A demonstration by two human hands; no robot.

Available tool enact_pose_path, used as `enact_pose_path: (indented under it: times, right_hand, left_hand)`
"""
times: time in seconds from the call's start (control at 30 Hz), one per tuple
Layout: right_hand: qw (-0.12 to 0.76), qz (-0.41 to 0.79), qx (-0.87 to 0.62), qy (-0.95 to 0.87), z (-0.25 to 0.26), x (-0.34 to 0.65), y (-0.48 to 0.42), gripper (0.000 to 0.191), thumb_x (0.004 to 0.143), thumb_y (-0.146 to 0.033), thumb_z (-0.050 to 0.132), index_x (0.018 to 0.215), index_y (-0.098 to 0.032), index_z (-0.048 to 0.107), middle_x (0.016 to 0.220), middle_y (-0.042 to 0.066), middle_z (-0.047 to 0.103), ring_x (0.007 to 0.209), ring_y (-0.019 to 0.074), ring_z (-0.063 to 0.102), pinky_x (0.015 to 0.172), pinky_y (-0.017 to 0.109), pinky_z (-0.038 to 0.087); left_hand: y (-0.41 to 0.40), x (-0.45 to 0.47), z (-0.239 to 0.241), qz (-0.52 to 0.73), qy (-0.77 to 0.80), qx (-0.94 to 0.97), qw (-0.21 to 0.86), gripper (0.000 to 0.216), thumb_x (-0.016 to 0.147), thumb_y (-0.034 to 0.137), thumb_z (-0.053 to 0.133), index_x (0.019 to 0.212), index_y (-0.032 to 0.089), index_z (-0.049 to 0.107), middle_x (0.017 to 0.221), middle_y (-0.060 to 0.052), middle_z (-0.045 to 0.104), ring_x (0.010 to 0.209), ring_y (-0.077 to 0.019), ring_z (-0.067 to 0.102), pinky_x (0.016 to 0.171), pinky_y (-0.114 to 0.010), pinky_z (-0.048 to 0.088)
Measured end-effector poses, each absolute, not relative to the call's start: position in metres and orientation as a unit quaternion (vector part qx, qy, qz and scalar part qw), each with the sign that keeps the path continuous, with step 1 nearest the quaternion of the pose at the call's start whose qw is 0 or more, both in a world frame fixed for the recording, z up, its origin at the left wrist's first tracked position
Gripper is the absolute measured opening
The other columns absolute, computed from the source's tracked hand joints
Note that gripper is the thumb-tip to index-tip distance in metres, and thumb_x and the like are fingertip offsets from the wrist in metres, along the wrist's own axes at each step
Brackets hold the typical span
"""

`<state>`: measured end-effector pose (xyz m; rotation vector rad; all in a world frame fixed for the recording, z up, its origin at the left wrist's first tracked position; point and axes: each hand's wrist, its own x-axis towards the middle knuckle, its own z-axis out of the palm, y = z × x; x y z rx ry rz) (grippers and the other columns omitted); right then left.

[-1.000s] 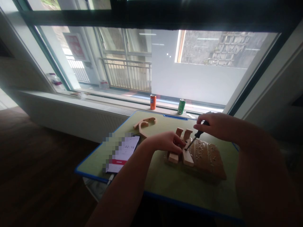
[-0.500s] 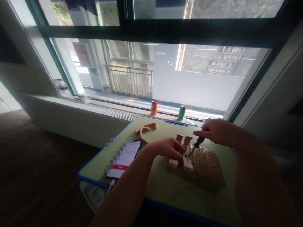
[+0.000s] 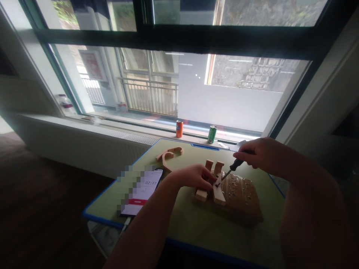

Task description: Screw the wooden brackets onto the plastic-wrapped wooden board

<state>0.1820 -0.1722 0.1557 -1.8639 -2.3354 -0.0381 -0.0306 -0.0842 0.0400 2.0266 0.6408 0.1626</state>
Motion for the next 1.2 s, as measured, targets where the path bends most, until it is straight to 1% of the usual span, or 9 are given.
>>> enact_pose_path:
  times: [0.13, 0.3, 0.4, 0.6, 0.83, 1.0, 1.1, 1.2]
  right_hand:
    - [0.083, -0.01, -0.612, -0.786, 0.153, 0.181, -0.167, 0.045, 0.08, -0.057, 0.041, 0.08, -0.022, 0.067, 0.068, 0.002, 0.063, 0.055, 0.0139, 0.054, 0.05, 0.026, 0.033]
    - [0.098, -0.04, -0.609, -0.786, 0.147, 0.179, -0.155, 0.044, 0.08, -0.056, 0.042, 0.08, -0.02, 0.067, 0.067, 0.003, 0.063, 0.054, 0.0133, 0.053, 0.05, 0.026, 0.032]
    - [0.088, -0.058, -0.603, -0.791, 0.141, 0.174, -0.146, 0.042, 0.08, -0.054, 0.044, 0.081, -0.02, 0.068, 0.068, 0.003, 0.063, 0.055, 0.013, 0.052, 0.051, 0.025, 0.031]
    - [0.072, -0.074, -0.595, -0.797, 0.135, 0.166, -0.141, 0.041, 0.081, -0.052, 0.043, 0.077, -0.018, 0.067, 0.067, 0.004, 0.062, 0.054, 0.0128, 0.05, 0.051, 0.026, 0.031]
    - [0.055, -0.082, -0.609, -0.787, 0.136, 0.172, -0.138, 0.041, 0.08, -0.053, 0.043, 0.081, -0.02, 0.069, 0.069, 0.005, 0.063, 0.056, 0.0136, 0.052, 0.052, 0.026, 0.031]
    - [0.066, -0.084, -0.61, -0.785, 0.135, 0.163, -0.139, 0.039, 0.079, -0.052, 0.046, 0.078, -0.02, 0.068, 0.069, 0.005, 0.064, 0.057, 0.0138, 0.052, 0.052, 0.026, 0.031]
    - [0.074, -0.096, -0.596, -0.794, 0.133, 0.149, -0.141, 0.036, 0.082, -0.048, 0.045, 0.077, -0.019, 0.066, 0.068, 0.006, 0.064, 0.059, 0.015, 0.054, 0.054, 0.026, 0.032]
    - [0.076, -0.104, -0.595, -0.793, 0.129, 0.139, -0.142, 0.035, 0.085, -0.045, 0.04, 0.085, -0.019, 0.065, 0.074, 0.007, 0.065, 0.064, 0.0178, 0.056, 0.056, 0.027, 0.035]
  left_hand:
    - [-0.083, -0.03, 0.038, 0.064, 0.263, 0.834, 0.481, 0.047, 0.064, 0.036, 0.067, 0.108, 0.019, 0.063, 0.077, 0.001, 0.061, 0.066, -0.0099, 0.051, 0.061, -0.023, 0.038]
    - [-0.083, -0.03, 0.038, 0.064, 0.268, 0.837, 0.473, 0.045, 0.066, 0.032, 0.066, 0.109, 0.02, 0.063, 0.076, 0.001, 0.06, 0.065, -0.0094, 0.051, 0.061, -0.022, 0.038]
    - [-0.083, -0.03, 0.039, 0.06, 0.271, 0.836, 0.473, 0.045, 0.066, 0.033, 0.066, 0.109, 0.02, 0.063, 0.075, 0.001, 0.06, 0.065, -0.0094, 0.051, 0.061, -0.022, 0.038]
    - [-0.084, -0.03, 0.037, 0.077, 0.266, 0.835, 0.475, 0.043, 0.066, 0.031, 0.067, 0.107, 0.021, 0.064, 0.082, 0.001, 0.062, 0.068, -0.0098, 0.052, 0.064, -0.023, 0.04]
    - [-0.083, -0.03, 0.037, 0.069, 0.268, 0.834, 0.478, 0.043, 0.066, 0.031, 0.066, 0.107, 0.02, 0.064, 0.078, 0.0, 0.063, 0.066, -0.0095, 0.053, 0.062, -0.022, 0.039]
    - [-0.083, -0.03, 0.037, 0.073, 0.261, 0.841, 0.469, 0.043, 0.067, 0.03, 0.066, 0.108, 0.021, 0.063, 0.078, 0.001, 0.062, 0.066, -0.0093, 0.052, 0.061, -0.022, 0.038]
    - [-0.084, -0.031, 0.038, 0.069, 0.269, 0.845, 0.457, 0.044, 0.066, 0.033, 0.066, 0.109, 0.021, 0.063, 0.078, 0.001, 0.062, 0.067, -0.0101, 0.052, 0.062, -0.022, 0.038]
    - [-0.084, -0.031, 0.04, 0.08, 0.275, 0.853, 0.437, 0.043, 0.065, 0.033, 0.068, 0.105, 0.02, 0.065, 0.078, 0.0, 0.063, 0.066, -0.0102, 0.051, 0.063, -0.023, 0.038]
